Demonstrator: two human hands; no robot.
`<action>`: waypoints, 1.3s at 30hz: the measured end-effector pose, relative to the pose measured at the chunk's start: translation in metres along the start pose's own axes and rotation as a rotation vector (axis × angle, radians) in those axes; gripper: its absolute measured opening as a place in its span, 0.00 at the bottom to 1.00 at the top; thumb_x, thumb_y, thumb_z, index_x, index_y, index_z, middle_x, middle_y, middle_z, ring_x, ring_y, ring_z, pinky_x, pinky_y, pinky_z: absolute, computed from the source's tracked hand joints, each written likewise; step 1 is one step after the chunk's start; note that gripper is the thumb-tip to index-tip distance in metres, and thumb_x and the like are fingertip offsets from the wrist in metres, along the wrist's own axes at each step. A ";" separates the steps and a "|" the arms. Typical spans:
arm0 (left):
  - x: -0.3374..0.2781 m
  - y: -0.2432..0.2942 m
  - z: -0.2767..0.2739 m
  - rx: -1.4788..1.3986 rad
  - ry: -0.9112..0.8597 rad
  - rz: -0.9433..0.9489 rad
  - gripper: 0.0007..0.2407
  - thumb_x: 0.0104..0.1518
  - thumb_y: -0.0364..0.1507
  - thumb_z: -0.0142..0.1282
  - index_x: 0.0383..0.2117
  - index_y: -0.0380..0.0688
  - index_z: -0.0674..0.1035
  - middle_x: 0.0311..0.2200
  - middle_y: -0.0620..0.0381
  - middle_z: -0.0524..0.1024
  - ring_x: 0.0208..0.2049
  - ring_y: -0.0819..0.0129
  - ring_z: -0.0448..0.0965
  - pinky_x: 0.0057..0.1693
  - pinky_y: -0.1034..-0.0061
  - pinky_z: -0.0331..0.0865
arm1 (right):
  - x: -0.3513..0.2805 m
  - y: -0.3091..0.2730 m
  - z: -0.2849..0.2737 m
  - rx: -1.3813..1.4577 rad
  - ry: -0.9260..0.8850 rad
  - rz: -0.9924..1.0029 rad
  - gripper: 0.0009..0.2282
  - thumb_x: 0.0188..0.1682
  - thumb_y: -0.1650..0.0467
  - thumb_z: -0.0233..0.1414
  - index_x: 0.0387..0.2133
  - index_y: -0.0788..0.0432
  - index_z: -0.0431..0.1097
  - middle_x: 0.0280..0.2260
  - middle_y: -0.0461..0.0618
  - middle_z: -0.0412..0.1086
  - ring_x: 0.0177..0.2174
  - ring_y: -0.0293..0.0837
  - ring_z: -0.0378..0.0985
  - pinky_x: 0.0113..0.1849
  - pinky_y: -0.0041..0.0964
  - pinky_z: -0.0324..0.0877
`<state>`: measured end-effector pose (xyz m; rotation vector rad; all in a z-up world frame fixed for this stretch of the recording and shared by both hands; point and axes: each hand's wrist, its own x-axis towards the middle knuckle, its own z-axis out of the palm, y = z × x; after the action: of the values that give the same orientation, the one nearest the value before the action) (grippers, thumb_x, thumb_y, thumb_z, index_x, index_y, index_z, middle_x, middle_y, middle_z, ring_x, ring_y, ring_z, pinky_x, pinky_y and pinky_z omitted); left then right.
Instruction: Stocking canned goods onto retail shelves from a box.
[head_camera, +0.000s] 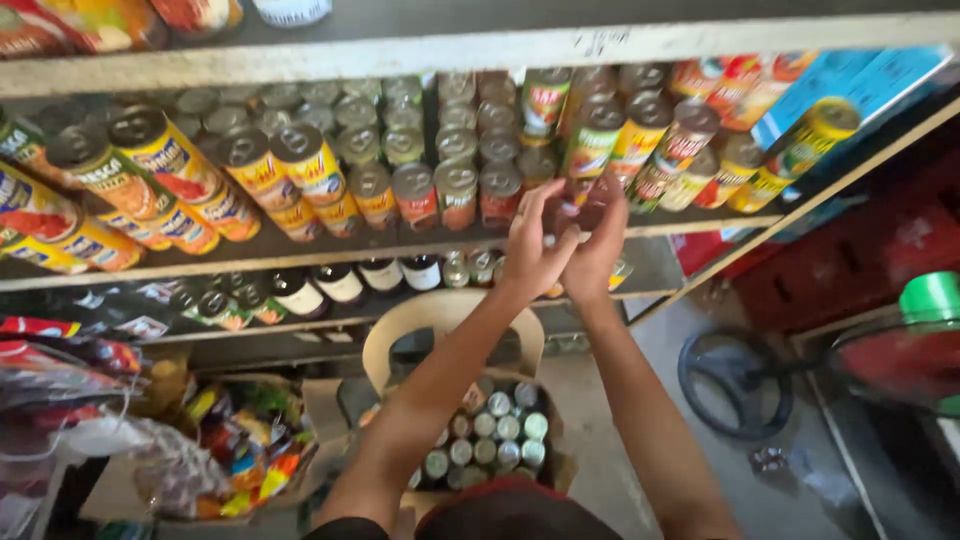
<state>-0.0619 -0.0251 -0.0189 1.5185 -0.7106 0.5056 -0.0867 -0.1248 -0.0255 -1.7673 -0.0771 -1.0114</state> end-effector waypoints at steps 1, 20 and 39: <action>0.016 0.006 0.003 0.070 0.040 0.132 0.24 0.54 0.24 0.60 0.60 0.37 0.69 0.55 0.44 0.73 0.56 0.51 0.76 0.63 0.63 0.69 | 0.017 -0.006 -0.005 -0.130 0.039 -0.069 0.31 0.49 0.75 0.57 0.66 0.59 0.52 0.52 0.59 0.62 0.47 0.50 0.75 0.46 0.40 0.75; 0.063 -0.033 0.031 0.105 -0.055 -0.083 0.35 0.50 0.29 0.62 0.66 0.31 0.60 0.62 0.31 0.64 0.64 0.40 0.66 0.66 0.57 0.63 | 0.072 -0.041 -0.016 -0.457 -0.057 -0.219 0.23 0.41 0.80 0.52 0.53 0.60 0.64 0.49 0.71 0.64 0.46 0.72 0.71 0.46 0.56 0.71; 0.056 -0.009 0.019 0.026 -0.003 -0.054 0.29 0.52 0.24 0.60 0.63 0.36 0.67 0.53 0.40 0.75 0.41 0.55 0.83 0.46 0.69 0.77 | 0.060 -0.029 -0.012 -0.484 0.040 -0.214 0.14 0.44 0.78 0.58 0.42 0.63 0.65 0.45 0.64 0.67 0.40 0.64 0.75 0.38 0.51 0.72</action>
<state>-0.0185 -0.0518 0.0121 1.5593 -0.6657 0.4738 -0.0692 -0.1456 0.0367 -2.2095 0.0060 -1.2984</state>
